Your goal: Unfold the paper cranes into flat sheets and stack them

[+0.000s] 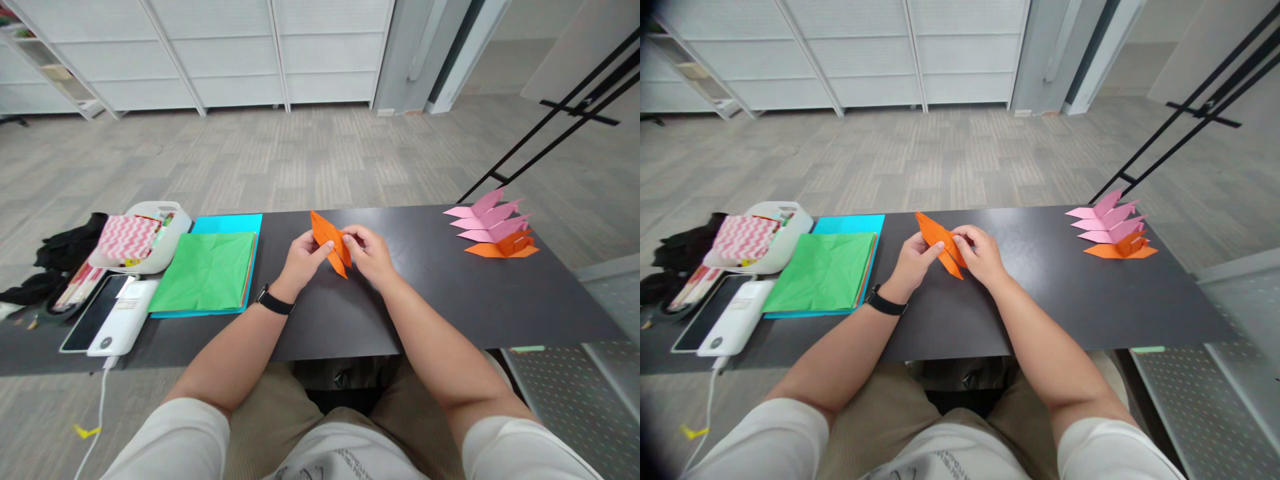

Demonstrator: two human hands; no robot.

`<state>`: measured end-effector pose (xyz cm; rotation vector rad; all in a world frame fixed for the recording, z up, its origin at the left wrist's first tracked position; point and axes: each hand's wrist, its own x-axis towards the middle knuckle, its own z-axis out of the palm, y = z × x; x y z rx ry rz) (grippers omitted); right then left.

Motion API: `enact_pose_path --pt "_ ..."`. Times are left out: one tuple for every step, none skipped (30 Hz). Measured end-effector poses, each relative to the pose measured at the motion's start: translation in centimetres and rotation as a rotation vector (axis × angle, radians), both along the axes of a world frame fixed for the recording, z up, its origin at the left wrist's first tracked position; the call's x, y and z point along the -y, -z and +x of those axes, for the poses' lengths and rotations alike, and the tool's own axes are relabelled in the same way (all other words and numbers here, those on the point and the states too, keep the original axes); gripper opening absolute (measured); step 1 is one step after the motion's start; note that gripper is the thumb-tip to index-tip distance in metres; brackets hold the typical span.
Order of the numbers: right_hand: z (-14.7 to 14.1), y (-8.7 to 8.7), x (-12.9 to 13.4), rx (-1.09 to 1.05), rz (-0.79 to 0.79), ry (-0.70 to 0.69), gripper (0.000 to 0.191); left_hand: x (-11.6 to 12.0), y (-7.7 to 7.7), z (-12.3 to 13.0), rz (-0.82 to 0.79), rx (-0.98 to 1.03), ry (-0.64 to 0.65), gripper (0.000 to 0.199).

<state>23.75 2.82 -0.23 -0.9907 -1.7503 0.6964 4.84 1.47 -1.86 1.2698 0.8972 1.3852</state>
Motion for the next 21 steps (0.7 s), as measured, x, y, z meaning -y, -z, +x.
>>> enact_pose_path --pt "0.1 0.1 -0.2 -0.045 -0.061 -0.037 0.02 0.0 -0.1 -0.1 -0.007 0.0 0.012 0.042" --pt "0.3 0.1 -0.4 -0.089 -0.123 -0.08 0.023 0.0 -0.2 -0.2 -0.015 0.002 0.026 0.041" --pt "0.6 0.0 -0.6 -0.129 -0.183 -0.124 0.026 0.0 -0.4 -0.3 -0.021 0.004 0.041 0.041" --pt "0.9 0.0 -0.8 -0.16 -0.235 -0.165 0.029 -0.1 -0.5 -0.4 -0.023 0.006 0.05 0.04" --pt "1.2 -0.1 -0.9 -0.181 -0.279 -0.202 0.031 -0.1 -0.6 -0.5 -0.022 0.007 0.057 0.039" --pt "1.5 -0.1 -1.1 -0.193 -0.313 -0.233 0.032 -0.1 -0.6 -0.5 -0.018 0.007 0.059 0.038" --pt "1.8 -0.2 -1.2 -0.196 -0.338 -0.26 0.032 -0.1 -0.7 -0.5 -0.011 0.005 0.062 0.036" --pt "2.0 -0.3 -1.3 -0.192 -0.354 -0.281 0.031 -0.1 -0.7 -0.5 -0.006 0.001 0.066 0.035" --pt "2.1 -0.3 -1.3 -0.184 -0.363 -0.297 0.031 -0.1 -0.7 -0.5 -0.002 -0.003 0.068 0.034" --pt "2.2 -0.4 -1.3 -0.175 -0.365 -0.303 0.032 0.0 -0.7 -0.5 -0.002 -0.005 0.069 0.033" --pt "2.2 -0.4 -1.2 -0.166 -0.354 -0.294 0.032 0.0 -0.7 -0.4 -0.004 -0.006 0.067 0.034" --pt "2.1 -0.5 -1.1 -0.155 -0.323 -0.266 0.031 0.0 -0.8 -0.4 -0.005 -0.008 0.061 0.036" --pt "2.0 -0.7 -0.9 -0.137 -0.27 -0.224 0.029 0.1 -0.9 -0.4 0.0 -0.015 0.049 0.037" --pt "1.8 -0.9 -0.7 -0.109 -0.197 -0.175 0.026 0.1 -1.1 -0.4 0.017 -0.037 0.034 0.038" --pt "1.7 -1.1 -0.4 -0.072 -0.112 -0.127 0.022 0.2 -1.3 -0.4 0.05 -0.073 0.013 0.037" --pt "1.6 -1.4 -0.1 -0.03 -0.022 -0.092 0.018 0.3 -1.5 -0.5 0.101 -0.117 -0.014 0.035" --pt "1.5 -1.7 0.1 0.01 0.058 -0.078 0.016 0.4 -1.7 -0.6 0.164 -0.165 -0.039 0.032" --pt "1.5 -2.0 0.3 0.044 0.127 -0.085 0.015 0.4 -1.9 -0.8 0.231 -0.209 -0.06 0.029" --pt "1.5 -2.2 0.5 0.071 0.182 -0.105 0.015 0.5 -2.0 -1.0 0.299 -0.245 -0.08 0.026" --pt "1.5 -2.4 0.6 0.09 0.226 -0.129 0.015 0.6 -2.1 -1.2 0.361 -0.27 -0.098 0.023" --pt "1.6 -2.5 0.7 0.108 0.258 -0.15 0.015 0.6 -2.1 -1.4 0.41 -0.288 -0.119 0.022"
